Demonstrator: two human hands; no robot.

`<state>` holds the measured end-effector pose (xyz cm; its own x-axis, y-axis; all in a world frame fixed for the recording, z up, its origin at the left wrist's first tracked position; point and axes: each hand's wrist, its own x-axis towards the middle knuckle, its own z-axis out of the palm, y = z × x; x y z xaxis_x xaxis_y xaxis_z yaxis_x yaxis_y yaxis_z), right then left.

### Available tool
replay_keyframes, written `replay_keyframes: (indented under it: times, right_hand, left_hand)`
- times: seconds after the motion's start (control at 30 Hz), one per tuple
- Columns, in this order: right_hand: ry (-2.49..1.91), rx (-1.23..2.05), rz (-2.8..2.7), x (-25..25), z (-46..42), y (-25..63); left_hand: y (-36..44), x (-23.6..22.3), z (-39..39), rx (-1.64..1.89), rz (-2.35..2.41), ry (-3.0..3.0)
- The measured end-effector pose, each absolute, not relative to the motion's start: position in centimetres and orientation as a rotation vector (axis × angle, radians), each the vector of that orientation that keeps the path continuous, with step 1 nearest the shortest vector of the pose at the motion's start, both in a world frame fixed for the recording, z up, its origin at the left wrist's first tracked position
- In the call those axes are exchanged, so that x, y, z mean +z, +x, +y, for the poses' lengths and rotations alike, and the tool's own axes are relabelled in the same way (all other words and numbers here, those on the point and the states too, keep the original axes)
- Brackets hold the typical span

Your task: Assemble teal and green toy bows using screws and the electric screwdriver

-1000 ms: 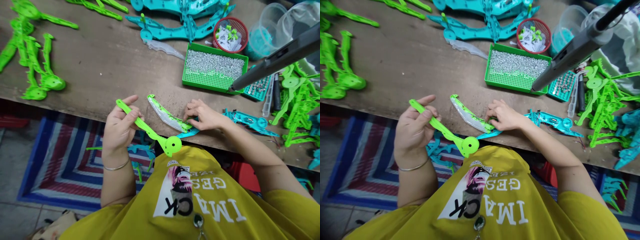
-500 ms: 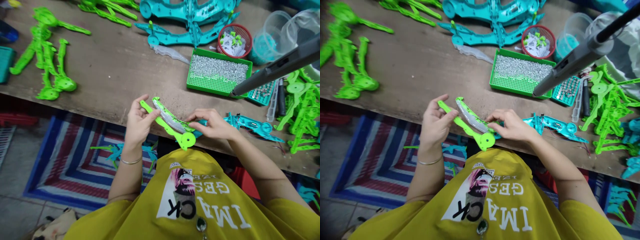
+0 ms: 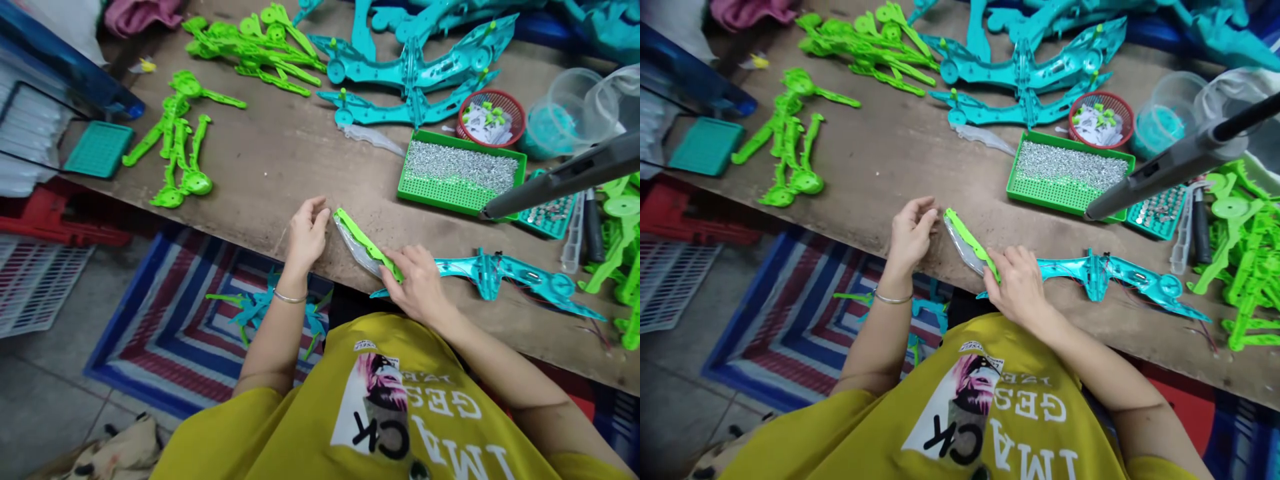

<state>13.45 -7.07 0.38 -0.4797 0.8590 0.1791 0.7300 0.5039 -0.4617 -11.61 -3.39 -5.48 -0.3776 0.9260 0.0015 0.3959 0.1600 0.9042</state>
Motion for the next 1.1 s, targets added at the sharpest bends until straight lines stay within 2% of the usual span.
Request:
replay_keyframes:
  times: [0.57,0.87,1.1]
  right_hand:
    - [-1.428,0.671,-2.397,0.2,-6.4,13.3]
    - [-1.443,1.416,-2.453,1.5,0.3,9.4]
    - [-1.464,1.339,-2.45,0.8,-0.3,8.5]
  left_hand:
    - [-10.7,-5.3,-2.6,1.253,1.793,1.167]
    - [-10.5,-5.0,-2.8,1.211,1.831,1.191]
    - [-10.4,-5.0,-2.8,1.208,1.826,1.195]
